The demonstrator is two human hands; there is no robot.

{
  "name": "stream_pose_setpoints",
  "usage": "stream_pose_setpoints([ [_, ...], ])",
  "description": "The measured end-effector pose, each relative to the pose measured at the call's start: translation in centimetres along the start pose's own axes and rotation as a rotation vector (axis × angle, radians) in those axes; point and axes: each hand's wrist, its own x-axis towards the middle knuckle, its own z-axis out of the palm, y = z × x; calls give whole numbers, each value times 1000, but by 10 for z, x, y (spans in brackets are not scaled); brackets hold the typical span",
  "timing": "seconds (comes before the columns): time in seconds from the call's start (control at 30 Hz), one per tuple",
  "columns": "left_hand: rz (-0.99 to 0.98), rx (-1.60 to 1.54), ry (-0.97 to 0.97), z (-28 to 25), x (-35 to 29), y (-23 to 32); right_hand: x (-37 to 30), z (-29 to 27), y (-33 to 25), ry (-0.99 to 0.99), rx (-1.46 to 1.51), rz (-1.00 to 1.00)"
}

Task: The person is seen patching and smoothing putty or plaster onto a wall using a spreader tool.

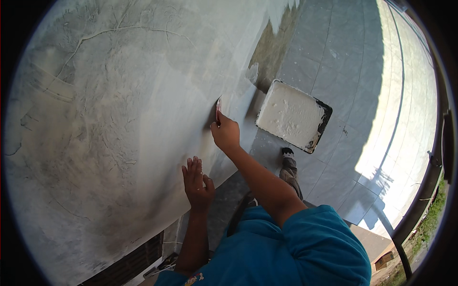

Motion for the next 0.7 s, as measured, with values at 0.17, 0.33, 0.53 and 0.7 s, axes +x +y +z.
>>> stream_pose_setpoints([
  [0.17,0,38,4,-3,4,0,-43,-28,32,3,243,68],
  [0.33,-1,0,-7,0,11,12,19,-14,27,59,-20,17],
  [0.53,-39,8,11,-5,1,8,-34,-41,-1,-36,200,-19],
  [0.7,-49,1,29,-5,3,16,19,-31,21,126,41,-5],
])
